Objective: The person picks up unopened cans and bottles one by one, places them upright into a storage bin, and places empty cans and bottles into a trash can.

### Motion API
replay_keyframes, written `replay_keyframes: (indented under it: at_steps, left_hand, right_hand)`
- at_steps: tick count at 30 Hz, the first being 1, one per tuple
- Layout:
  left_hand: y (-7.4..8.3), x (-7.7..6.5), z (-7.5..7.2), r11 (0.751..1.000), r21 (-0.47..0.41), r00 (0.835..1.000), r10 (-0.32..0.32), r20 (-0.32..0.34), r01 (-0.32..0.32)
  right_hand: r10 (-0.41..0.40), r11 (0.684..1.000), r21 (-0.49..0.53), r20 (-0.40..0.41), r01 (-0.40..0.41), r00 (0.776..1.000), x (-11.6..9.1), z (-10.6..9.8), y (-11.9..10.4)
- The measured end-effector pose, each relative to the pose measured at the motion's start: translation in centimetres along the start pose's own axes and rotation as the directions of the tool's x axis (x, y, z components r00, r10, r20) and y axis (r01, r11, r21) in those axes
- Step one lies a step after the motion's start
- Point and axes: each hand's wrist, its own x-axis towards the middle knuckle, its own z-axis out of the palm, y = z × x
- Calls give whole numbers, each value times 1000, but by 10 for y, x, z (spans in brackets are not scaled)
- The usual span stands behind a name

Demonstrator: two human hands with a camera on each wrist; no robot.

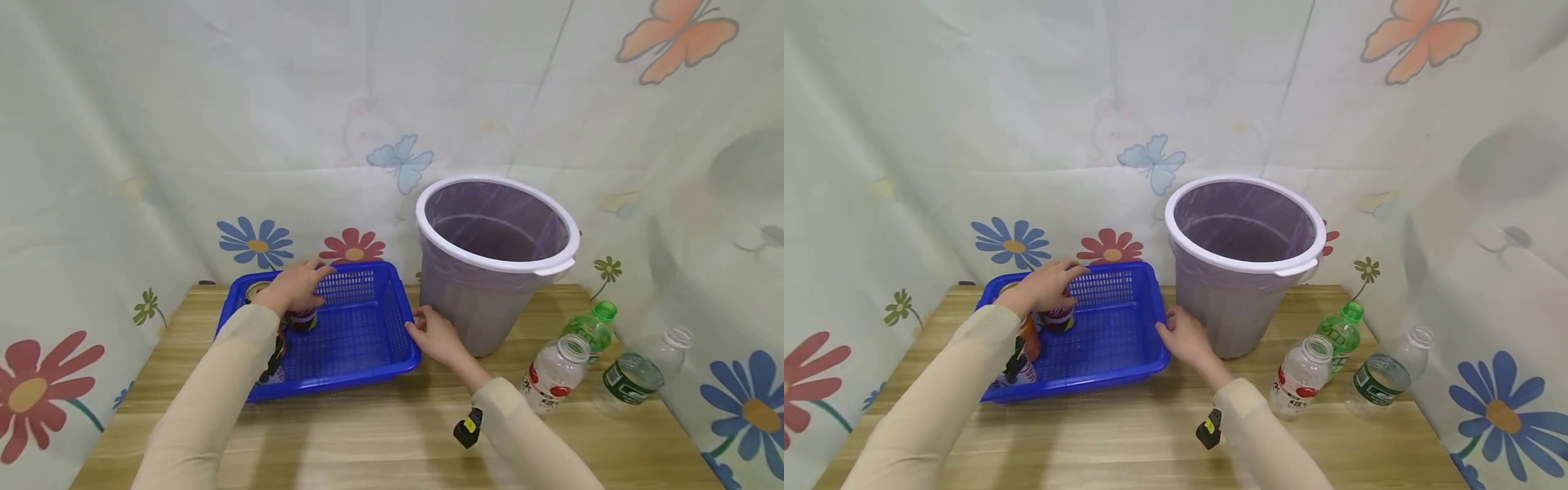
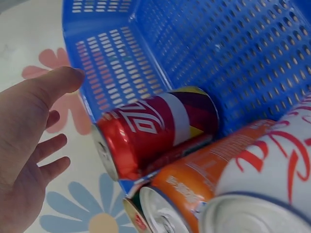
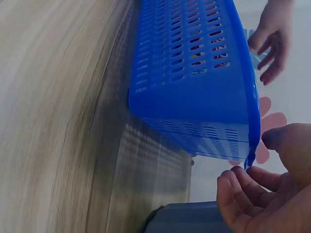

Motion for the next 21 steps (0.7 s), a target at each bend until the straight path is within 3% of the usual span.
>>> replay_keyframes:
  at_steps: [12, 21]
  left_hand:
    - [19, 4, -17, 998, -37, 996, 37, -85, -41]
    - [33, 8, -26, 989, -102, 977, 86, -194, -108]
  right_hand:
    - [-167, 977, -138, -41, 160, 985, -14, -16, -3]
    - [-282, 942, -199, -37, 270, 959, -27, -33, -3]
